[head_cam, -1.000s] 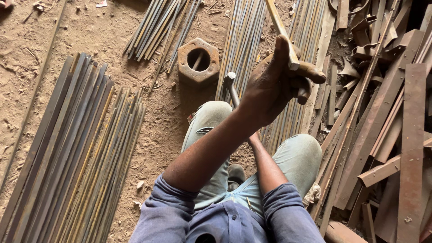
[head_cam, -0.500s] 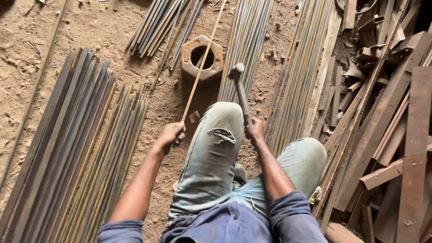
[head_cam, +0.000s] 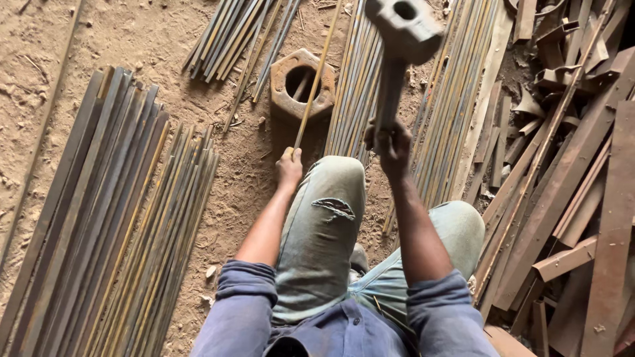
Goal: The person sits on the ground and repeatedly straightens long, thin metal rods. They place each rod into a hexagonal metal guide and strike it with a hammer to remove bends. The straightened rods are then placed into a pile to the left.
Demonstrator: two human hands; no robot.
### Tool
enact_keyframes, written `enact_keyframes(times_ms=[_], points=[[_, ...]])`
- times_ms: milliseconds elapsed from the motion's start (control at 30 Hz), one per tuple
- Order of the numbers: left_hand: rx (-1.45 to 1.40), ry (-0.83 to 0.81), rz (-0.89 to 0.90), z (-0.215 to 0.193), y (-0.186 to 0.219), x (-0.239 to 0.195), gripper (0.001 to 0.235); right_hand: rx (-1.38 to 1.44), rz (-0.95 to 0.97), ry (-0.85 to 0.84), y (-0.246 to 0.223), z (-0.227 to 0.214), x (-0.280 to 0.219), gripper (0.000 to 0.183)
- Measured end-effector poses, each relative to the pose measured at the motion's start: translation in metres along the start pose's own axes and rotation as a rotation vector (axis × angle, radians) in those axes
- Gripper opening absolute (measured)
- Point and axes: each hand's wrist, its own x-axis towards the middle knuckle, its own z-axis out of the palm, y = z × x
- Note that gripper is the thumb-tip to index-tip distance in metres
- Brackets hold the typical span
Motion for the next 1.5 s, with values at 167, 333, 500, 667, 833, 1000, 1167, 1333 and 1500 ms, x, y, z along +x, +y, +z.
enact_keyframes(times_ms=[167,333,500,667,833,1000,1167,1333,1500], points=[[0.012,0.016,-0.013,-0.001,0.005,-0.004,0.034,-0.576,0.541,-0.096,0.068,0.010,-0.036,0.038],[-0.060,0.006,-0.009,0.014,-0.014,0.013,0.037,-0.724,0.685,0.032,0.105,0.007,-0.075,0.052],[-0.226,-0.098,-0.045,-0.003,-0.021,0.005,0.040,-0.720,0.868,-0.059,0.109,-0.013,-0.096,0.058],[-0.531,-0.570,-0.287,-0.117,0.039,-0.053,0.032,-0.822,0.865,-0.115,0.117,-0.012,-0.107,0.054],[-0.699,-0.709,-0.044,-0.198,0.168,-0.105,0.030,-0.823,0.828,-0.083,0.120,-0.006,-0.116,0.051],[-1.209,-1.007,0.206,-0.203,0.290,-0.131,0.031,-0.570,0.919,-0.084,0.125,-0.008,-0.117,0.043],[-1.667,-1.271,0.297,-0.190,0.371,-0.127,0.034,-0.650,0.586,-0.071,0.118,-0.008,-0.113,0.044],[-1.763,-1.294,0.267,-0.174,0.392,-0.120,0.034,-0.738,0.694,-0.082,0.108,-0.002,-0.108,0.043],[-1.848,-1.511,0.416,-0.164,0.403,-0.107,0.027,-0.817,0.851,-0.100,0.119,-0.004,-0.110,0.048]])
